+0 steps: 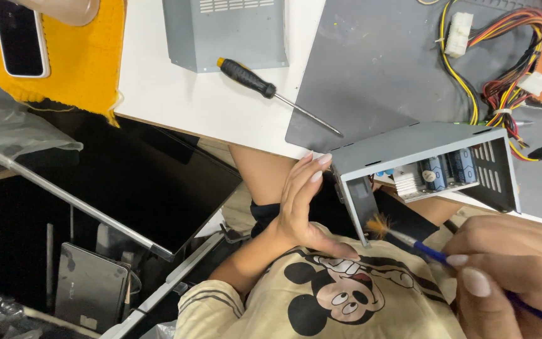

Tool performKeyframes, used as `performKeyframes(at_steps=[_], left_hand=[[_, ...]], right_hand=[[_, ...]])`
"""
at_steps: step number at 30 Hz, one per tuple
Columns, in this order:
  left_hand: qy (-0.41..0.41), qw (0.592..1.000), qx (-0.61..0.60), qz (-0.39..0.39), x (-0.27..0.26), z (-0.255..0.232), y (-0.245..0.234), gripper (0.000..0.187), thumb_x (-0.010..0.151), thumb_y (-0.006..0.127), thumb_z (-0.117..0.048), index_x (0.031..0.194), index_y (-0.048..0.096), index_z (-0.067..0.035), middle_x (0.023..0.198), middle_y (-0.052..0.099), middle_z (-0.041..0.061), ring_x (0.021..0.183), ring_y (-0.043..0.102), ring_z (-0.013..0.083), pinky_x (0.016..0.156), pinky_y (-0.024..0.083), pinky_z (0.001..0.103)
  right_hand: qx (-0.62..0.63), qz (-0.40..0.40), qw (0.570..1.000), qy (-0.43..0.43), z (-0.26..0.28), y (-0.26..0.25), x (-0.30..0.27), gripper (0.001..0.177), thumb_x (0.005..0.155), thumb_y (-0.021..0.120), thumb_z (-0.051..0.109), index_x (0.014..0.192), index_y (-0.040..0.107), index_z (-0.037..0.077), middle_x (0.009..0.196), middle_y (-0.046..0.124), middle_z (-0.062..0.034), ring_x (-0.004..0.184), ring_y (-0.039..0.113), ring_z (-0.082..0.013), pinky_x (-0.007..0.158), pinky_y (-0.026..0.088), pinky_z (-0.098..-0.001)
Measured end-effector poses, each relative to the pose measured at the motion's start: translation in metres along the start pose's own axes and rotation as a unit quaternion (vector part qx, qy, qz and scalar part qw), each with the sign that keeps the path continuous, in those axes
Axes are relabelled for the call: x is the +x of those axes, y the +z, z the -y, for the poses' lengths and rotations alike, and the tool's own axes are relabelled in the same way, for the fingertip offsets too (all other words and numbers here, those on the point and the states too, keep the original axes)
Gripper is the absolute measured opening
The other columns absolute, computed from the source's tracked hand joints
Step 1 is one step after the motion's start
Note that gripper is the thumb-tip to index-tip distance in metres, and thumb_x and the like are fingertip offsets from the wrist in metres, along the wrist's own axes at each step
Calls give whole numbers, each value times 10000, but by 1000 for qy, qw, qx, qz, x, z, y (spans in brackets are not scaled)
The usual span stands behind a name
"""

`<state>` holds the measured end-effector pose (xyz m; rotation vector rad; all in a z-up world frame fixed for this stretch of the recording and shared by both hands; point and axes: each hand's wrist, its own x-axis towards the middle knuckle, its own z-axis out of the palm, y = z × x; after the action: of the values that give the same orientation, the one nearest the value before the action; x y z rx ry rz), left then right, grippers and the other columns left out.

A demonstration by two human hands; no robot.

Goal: Cleaning the internal components of a computer power supply unit using a brush.

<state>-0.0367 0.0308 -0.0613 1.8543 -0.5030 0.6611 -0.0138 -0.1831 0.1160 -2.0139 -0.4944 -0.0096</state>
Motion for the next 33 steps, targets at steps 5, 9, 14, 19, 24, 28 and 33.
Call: performKeyframes(at_steps=[5,9,14,19,24,28,33], left_hand=[[-3,1000,-12,-2,-2,1,1,1220,759,750,-793,1559,337,31,1490,533,289,1411,586,403,1280,451,603],[-2,999,-29,12,-5,11,-3,1173,811,732,-772,1576,326,18,1524,510,288,1442,565,412,1293,436,615],[2,997,75,12,-8,24,5,1138,809,687,-815,1484,425,63,1374,555,247,1304,596,386,1191,511,639],[0,996,88,-12,14,29,11,1085,767,588,-873,1280,589,83,1206,665,225,1098,694,400,987,608,499],[-117,990,84,4,76,13,5,863,730,758,-590,1266,554,55,1153,633,199,1008,651,324,894,561,411],[-276,960,33,38,98,32,4,651,862,730,-508,1256,564,-17,1034,539,59,893,557,167,825,508,312],[-402,913,-51,39,113,48,2,617,877,772,-460,1253,575,-12,916,510,-22,759,445,40,685,453,187]], right_hand=[[-16,10,1000,15,0,7,12,145,880,594,120,772,570,26,718,626,-108,565,610,-243,599,506,-341],[22,-23,999,-16,-80,-46,-83,483,1009,320,427,605,396,172,500,661,-5,301,392,-131,380,297,-318],[31,-479,864,155,-135,-42,-132,505,1062,440,495,984,613,27,683,451,-100,631,465,-193,654,330,-279],[63,-454,886,73,-104,-27,-101,394,1216,472,465,1223,472,70,961,577,-280,566,492,-281,543,401,-315],[60,-467,880,68,-98,-22,-105,388,1218,450,454,1211,451,66,938,557,-285,546,461,-275,541,405,-323],[68,-435,898,15,-102,-9,-104,369,1158,497,359,1141,428,-3,747,479,-303,564,543,-338,507,409,-338],[118,-349,926,85,-81,11,-93,227,1095,500,200,1144,470,-20,841,619,-310,651,627,-321,619,522,-340]])
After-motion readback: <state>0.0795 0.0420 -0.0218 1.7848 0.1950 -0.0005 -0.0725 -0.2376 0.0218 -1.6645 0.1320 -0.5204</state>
